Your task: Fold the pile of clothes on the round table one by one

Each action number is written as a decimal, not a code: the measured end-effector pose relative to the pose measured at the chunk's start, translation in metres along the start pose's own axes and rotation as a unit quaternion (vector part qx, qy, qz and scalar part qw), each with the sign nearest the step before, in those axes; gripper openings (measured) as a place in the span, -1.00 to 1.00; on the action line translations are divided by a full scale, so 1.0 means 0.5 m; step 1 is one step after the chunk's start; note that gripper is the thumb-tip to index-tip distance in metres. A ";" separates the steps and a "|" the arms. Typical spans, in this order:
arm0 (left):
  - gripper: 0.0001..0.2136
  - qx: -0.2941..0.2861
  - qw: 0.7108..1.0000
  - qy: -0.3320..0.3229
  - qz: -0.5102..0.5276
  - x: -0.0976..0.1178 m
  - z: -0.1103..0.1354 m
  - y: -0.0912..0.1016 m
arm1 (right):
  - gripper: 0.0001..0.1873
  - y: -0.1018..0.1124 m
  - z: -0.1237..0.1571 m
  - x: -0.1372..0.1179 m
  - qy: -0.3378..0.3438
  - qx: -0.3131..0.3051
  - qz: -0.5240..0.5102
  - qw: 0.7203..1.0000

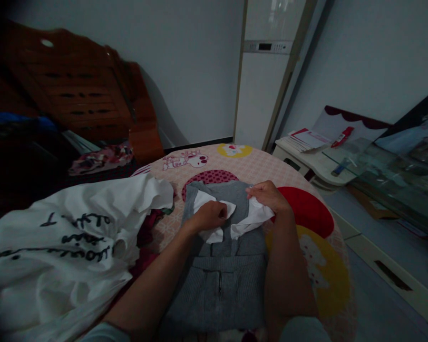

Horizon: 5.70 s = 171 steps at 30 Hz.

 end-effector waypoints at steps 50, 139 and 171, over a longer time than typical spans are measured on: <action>-0.67 0.235 0.916 0.042 0.322 -0.117 -0.036 0.017 | -0.57 -0.022 -0.098 0.087 0.128 0.276 0.149 0.941; -0.86 0.065 0.984 -0.005 0.167 -0.062 0.295 0.020 | -0.76 -0.081 0.284 0.094 0.107 0.067 0.097 0.987; -0.73 0.171 0.981 0.069 0.053 -0.113 0.252 0.060 | -0.89 -0.066 0.211 0.096 0.045 0.171 0.216 0.960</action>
Point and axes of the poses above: each hand's wrist, its own z-axis away from the middle knuckle, its own y-axis out of the back of the hand, x = y × z, the point moved 8 cm from there along -z, towards the middle knuckle, and after that the axes turned 10 degrees about z, right-handed, at the moved point
